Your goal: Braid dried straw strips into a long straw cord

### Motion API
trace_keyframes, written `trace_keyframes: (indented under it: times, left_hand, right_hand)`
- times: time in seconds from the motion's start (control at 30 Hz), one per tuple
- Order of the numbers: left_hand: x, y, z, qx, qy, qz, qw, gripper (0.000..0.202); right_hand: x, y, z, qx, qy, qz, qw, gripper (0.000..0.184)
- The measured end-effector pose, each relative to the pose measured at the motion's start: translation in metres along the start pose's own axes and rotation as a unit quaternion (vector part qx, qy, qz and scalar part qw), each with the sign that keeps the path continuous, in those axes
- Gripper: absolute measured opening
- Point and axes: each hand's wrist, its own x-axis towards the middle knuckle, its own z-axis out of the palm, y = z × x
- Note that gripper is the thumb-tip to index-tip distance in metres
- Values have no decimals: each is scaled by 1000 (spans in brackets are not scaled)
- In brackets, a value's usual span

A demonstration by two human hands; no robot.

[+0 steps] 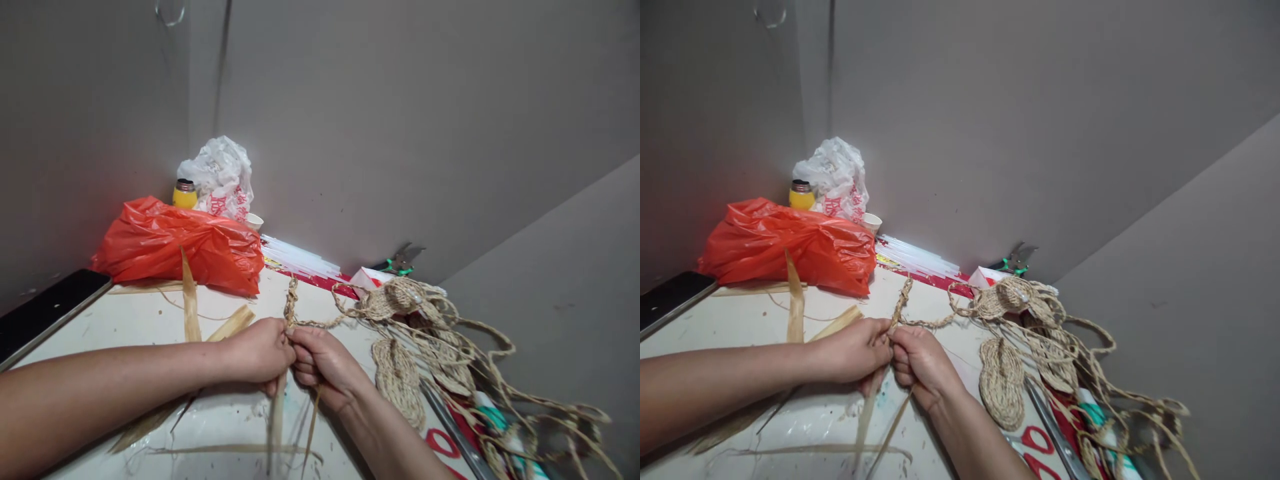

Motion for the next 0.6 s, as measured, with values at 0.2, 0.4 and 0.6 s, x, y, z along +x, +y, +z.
trace_keyframes:
  times: [0.2, 0.4, 0.6]
  left_hand:
    - [8, 9, -28, 77, 210, 107, 969, 22]
    - [14, -3, -15, -132, 30, 30, 990, 16]
    - [10, 2, -22, -96, 6, 40, 995, 16]
  right_hand:
    - [1, -8, -8, -11, -56, 22, 998, 18]
    - [-1, -15, -11, -54, -91, 21, 994, 20]
    - [-5, -19, -16, -131, -104, 14, 986, 24]
